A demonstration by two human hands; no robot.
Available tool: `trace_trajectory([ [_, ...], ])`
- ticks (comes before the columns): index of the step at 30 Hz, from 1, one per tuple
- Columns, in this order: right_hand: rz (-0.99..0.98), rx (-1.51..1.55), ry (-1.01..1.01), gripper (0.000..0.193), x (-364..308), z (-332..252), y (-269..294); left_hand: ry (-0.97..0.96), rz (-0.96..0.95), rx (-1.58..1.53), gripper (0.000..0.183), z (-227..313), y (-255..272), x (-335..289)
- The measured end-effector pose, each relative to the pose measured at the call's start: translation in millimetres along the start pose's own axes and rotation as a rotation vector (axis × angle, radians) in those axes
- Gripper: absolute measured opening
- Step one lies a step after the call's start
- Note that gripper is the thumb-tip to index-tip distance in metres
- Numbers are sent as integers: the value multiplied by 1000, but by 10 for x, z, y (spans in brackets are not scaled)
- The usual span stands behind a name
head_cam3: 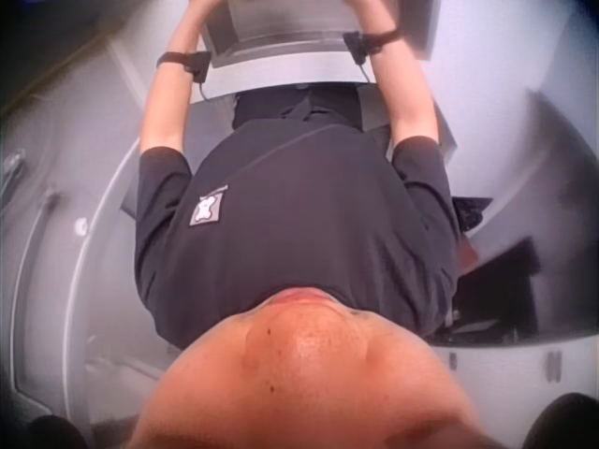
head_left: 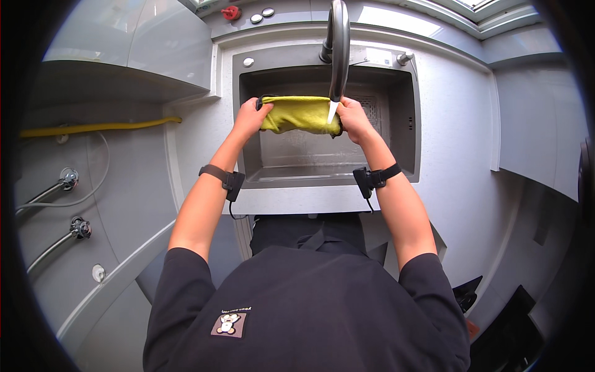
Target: Scraping and wiping a floor with a scraper and cloth.
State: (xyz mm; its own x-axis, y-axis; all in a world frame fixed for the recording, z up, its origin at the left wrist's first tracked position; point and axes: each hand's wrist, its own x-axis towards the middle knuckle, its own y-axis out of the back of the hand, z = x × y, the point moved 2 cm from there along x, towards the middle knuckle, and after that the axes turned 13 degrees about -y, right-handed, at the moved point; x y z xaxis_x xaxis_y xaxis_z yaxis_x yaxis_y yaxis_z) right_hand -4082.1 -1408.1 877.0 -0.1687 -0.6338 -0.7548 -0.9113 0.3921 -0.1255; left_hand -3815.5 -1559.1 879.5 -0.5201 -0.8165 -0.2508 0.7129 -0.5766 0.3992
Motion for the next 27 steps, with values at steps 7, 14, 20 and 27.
trace_trajectory([
  [7, 19, 9, -42, 27, -272, -39, 123, -125, -27, 162, 35, 55, -139, -24],
  [14, 248, -320, 206, 22, -443, 221, 852, -145, -239, -110, 18, 205, -801, -101],
  [20, 454, -405, 143, 20, -490, 487, 1094, -319, -206, 34, 32, 99, -907, -173],
  [27, 434, -843, 248, 19, -494, 816, 857, -316, -125, 701, 29, -112, -889, -461],
])
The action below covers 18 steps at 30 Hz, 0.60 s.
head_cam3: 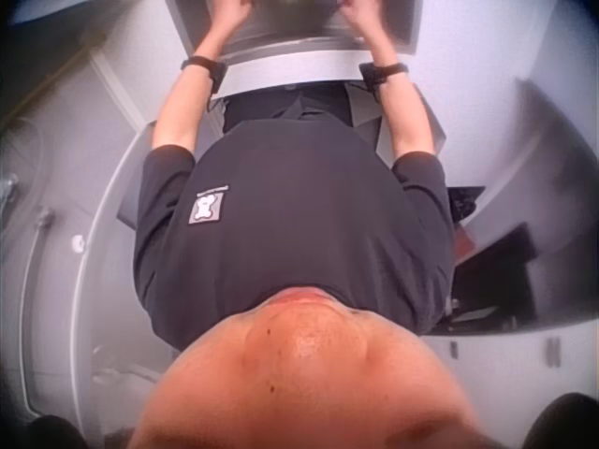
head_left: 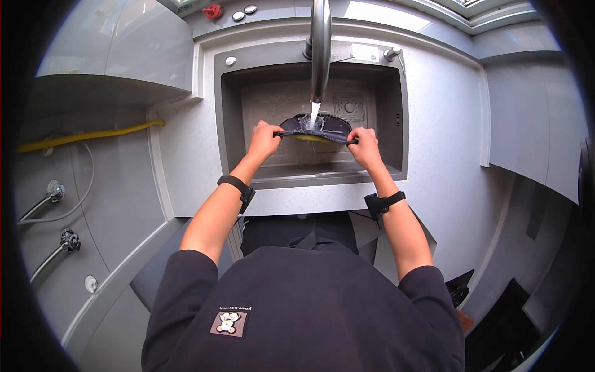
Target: Scraping and wiping a floor with a scraper and cloth.
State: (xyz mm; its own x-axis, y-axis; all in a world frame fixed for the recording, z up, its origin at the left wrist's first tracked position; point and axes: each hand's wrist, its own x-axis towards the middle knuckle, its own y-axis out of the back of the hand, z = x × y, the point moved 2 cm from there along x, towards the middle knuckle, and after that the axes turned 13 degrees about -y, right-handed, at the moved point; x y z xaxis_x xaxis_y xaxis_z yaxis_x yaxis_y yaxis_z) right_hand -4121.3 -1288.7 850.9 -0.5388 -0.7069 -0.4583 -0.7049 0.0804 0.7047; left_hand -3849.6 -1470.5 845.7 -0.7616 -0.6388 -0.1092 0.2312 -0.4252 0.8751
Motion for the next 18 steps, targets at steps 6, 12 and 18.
trace_trajectory([
  [6, 135, 48, -75, 15, -109, 219, -259, 458, -351, -569, 27, 2, -124, -201],
  [12, -120, 310, -464, 18, -123, -282, -123, 532, 46, -990, 30, -209, -295, -179],
  [18, -63, 848, -112, 18, 177, -128, -479, 677, 440, -1282, 26, -173, -113, 67],
])
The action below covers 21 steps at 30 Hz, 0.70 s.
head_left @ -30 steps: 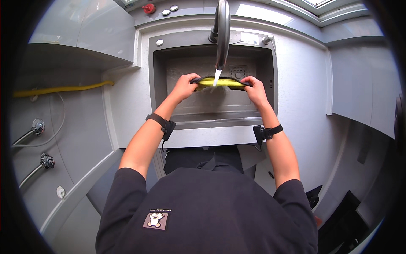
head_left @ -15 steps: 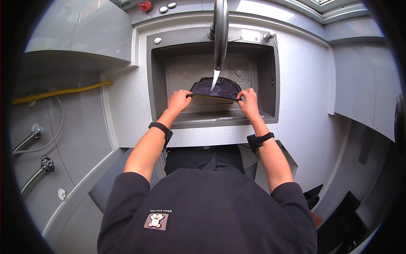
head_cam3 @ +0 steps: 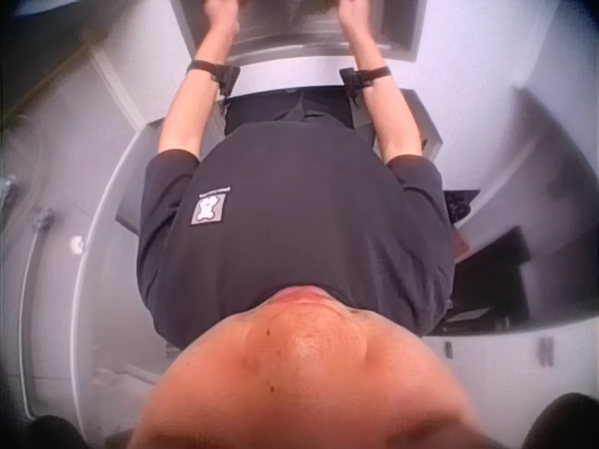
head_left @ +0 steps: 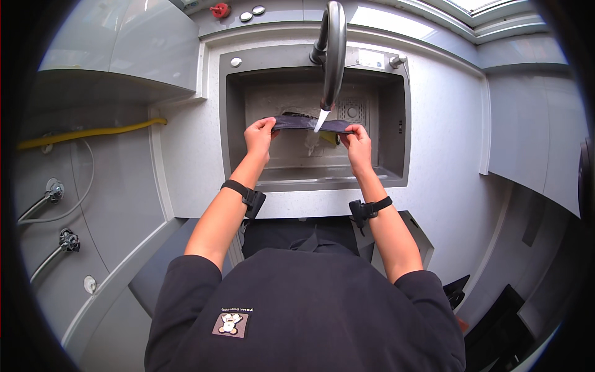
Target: Scraping and wiping a floor with a scraper and cloth.
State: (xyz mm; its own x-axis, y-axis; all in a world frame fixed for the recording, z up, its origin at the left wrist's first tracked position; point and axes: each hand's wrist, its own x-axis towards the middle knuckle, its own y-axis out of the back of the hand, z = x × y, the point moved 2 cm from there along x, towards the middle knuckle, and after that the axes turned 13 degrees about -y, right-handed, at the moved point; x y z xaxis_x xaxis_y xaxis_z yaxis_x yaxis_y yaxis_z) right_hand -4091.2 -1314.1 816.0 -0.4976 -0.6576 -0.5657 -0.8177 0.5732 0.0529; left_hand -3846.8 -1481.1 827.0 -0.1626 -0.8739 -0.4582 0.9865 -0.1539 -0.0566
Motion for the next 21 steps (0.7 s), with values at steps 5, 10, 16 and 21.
trace_trajectory([
  [5, -77, 811, -332, 11, -167, -298, -409, 176, 293, -211, 47, -44, 224, 159],
  [10, -42, 1000, -522, 15, 11, -28, -559, 521, 180, -577, 39, -175, 421, 238],
  [16, -30, 1203, -623, 28, 39, 45, -438, 638, -25, -525, 28, -199, 77, 102],
  [21, 88, 1304, -619, 31, -58, 75, 208, 688, -145, -414, 20, -403, -448, 76],
])
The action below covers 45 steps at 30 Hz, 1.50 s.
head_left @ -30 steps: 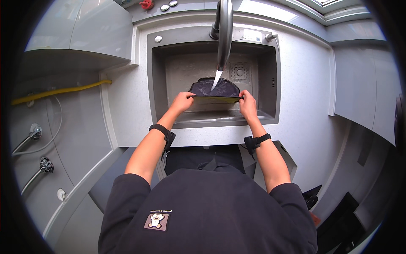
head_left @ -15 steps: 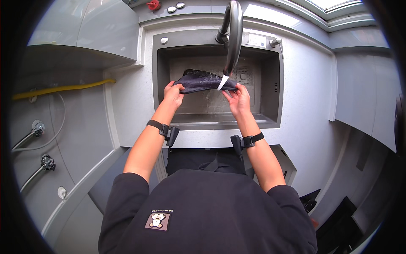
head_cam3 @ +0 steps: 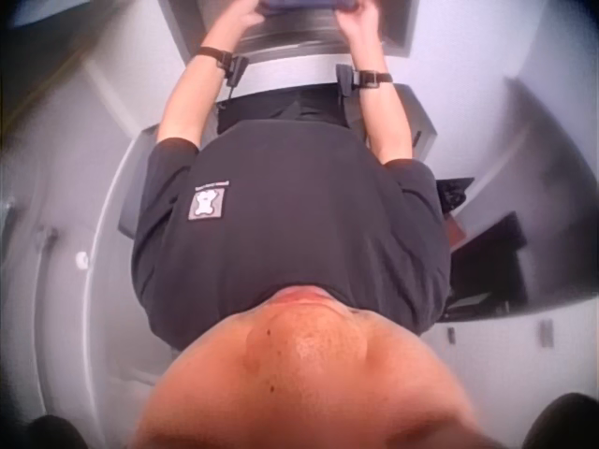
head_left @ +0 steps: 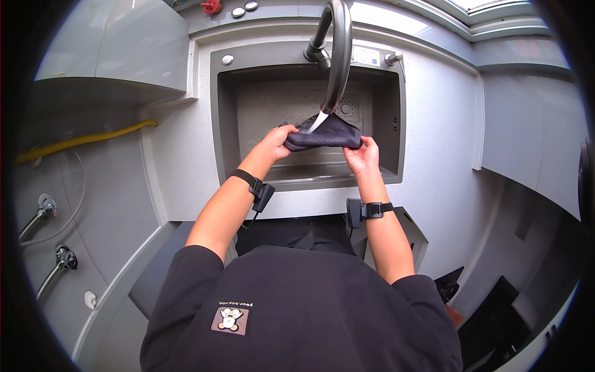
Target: Scraping and wiping a floor with a scraper and cloth.
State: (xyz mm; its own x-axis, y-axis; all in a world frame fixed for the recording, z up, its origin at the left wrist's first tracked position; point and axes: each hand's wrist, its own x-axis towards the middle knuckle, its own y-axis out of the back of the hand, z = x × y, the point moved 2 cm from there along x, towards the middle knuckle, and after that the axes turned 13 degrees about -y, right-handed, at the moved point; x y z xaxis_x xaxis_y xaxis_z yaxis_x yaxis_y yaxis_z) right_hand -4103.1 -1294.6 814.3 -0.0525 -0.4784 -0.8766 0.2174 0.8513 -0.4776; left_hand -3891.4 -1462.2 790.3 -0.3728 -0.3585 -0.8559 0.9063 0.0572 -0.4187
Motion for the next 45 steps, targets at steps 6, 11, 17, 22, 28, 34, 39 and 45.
trace_trajectory([
  [6, 145, 83, 160, 23, -184, -317, 219, -40, -179, 19, 15, -175, -443, -151],
  [11, 212, 16, -21, 28, -61, -42, 195, -232, -59, -82, 22, -124, -297, -94],
  [17, 121, -146, -324, 32, 53, 602, -258, -246, 51, -299, 23, 265, 641, 204],
  [22, 37, -219, -310, 37, 102, 751, -391, -235, 85, -354, 25, 424, 542, -109],
  [28, 9, -260, -162, 39, 59, 790, -353, -213, -1, -359, 28, 420, 477, -165],
  [34, -76, -207, -100, 38, -77, 453, -208, -202, -103, -294, 31, 266, 195, -78],
  [39, -92, -154, -25, 39, -255, 175, -173, -204, -171, -263, 31, 92, -54, 22],
  [45, -30, -81, 61, 35, -369, 52, -178, -155, -221, -323, 35, -79, -162, 190],
])
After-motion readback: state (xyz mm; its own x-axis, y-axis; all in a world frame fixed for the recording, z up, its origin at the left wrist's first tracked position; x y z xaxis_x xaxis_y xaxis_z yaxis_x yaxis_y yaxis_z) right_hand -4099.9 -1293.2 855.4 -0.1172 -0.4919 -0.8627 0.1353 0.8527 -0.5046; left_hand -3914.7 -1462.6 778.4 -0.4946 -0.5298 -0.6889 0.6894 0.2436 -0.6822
